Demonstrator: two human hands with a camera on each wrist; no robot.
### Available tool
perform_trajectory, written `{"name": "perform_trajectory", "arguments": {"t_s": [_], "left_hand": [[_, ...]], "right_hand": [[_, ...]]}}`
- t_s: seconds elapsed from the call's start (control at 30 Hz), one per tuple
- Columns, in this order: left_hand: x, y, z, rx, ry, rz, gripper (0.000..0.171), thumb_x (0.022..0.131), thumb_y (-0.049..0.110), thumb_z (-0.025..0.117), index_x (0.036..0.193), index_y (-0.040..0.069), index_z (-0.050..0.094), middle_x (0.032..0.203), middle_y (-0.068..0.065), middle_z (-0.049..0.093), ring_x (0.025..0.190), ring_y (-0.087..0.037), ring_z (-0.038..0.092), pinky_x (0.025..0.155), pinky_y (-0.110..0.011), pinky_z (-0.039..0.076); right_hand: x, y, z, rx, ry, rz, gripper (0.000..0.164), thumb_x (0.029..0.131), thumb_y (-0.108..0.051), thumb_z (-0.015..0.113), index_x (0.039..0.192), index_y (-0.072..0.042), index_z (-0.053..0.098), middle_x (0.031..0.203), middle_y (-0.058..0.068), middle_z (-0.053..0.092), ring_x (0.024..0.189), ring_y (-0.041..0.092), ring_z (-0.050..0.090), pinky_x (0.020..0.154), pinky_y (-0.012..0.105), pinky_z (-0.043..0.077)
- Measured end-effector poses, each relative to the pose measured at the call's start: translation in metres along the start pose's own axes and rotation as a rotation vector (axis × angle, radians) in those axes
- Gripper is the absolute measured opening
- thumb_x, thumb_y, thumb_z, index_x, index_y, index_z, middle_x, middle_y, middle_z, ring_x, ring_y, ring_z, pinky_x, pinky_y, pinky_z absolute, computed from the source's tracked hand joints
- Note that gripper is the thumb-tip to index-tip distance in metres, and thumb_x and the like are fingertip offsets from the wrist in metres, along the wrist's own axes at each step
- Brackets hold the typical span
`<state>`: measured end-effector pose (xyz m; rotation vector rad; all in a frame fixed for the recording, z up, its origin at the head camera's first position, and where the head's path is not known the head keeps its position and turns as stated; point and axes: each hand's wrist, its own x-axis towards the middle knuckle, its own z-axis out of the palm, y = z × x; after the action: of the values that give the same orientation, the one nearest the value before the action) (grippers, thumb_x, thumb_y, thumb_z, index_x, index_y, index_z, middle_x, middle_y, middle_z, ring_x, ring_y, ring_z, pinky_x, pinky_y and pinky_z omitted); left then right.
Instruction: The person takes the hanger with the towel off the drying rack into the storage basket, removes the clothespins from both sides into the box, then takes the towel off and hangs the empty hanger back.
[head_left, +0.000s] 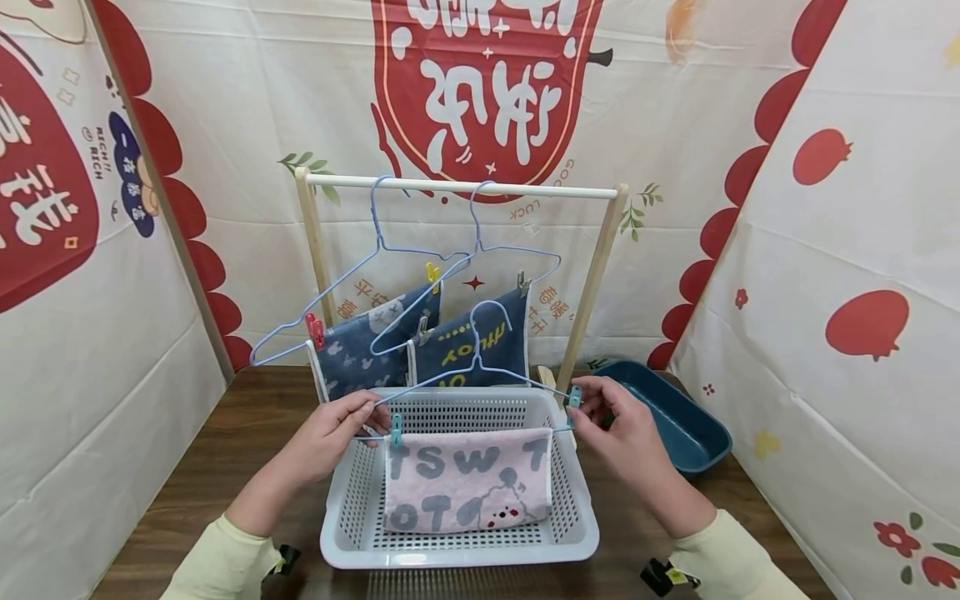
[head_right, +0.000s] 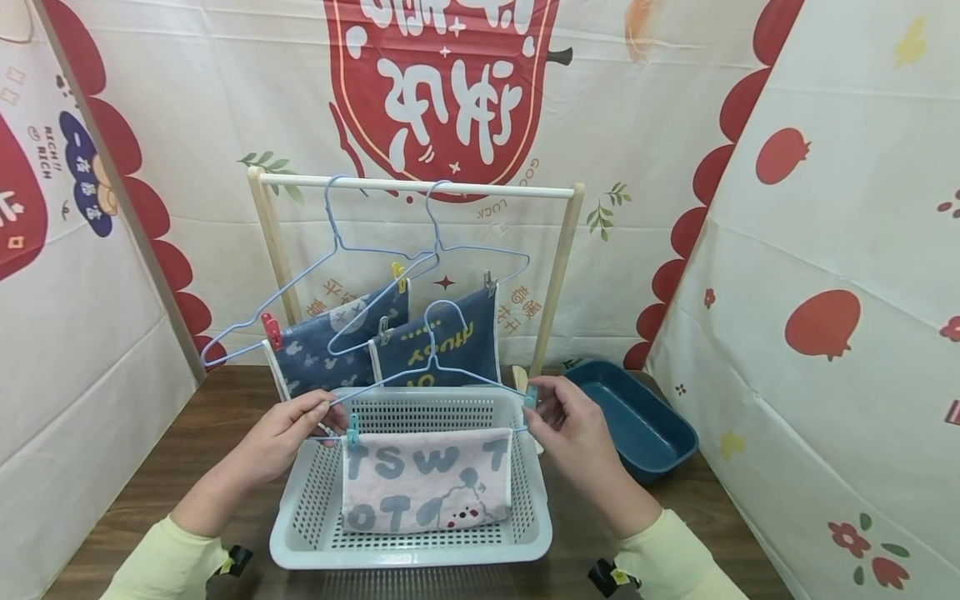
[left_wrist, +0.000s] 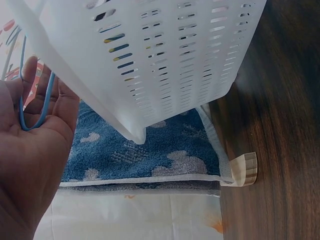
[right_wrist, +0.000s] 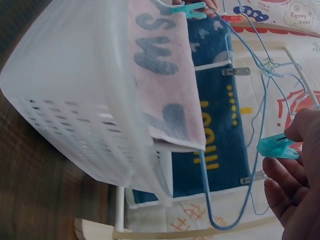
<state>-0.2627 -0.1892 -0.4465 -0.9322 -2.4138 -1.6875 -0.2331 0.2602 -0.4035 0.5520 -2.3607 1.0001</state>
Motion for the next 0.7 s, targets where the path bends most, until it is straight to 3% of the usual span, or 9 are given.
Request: {"name": "perform_trajectory", "arguments": {"t_s": [0.43,0.7], "left_hand": [[-0.001,0.003,0.000,0.001,0.005,0.008,0.027,0.120,0.013,0.047,0.124,0.002,0.071,0.111,-0.013,0.075,0.102,-0.031,0.075,0.085,-0.037,0.067],[0.000,0.003,-0.001,0.008,0.000,-0.014,0.027,0.120,0.016,0.047,0.124,0.004,0.071,0.111,-0.009,0.075,0.102,-0.027,0.075,0.085,-0.038,0.067]], "right_hand": [[0.018,0.010,-0.028,-0.091,0.048,0.020,0.039,0.098,0.000,0.082,0.134,-0.002,0.069,0.102,0.005,0.071,0.087,0.014,0.062,0.073,0.015,0.053],[0.026,0.028,-0.039,-0.067,0.029,0.097,0.037,0.102,-0.004,0.078,0.137,-0.003,0.067,0.105,0.009,0.071,0.090,0.017,0.062,0.073,0.015,0.052]]}}
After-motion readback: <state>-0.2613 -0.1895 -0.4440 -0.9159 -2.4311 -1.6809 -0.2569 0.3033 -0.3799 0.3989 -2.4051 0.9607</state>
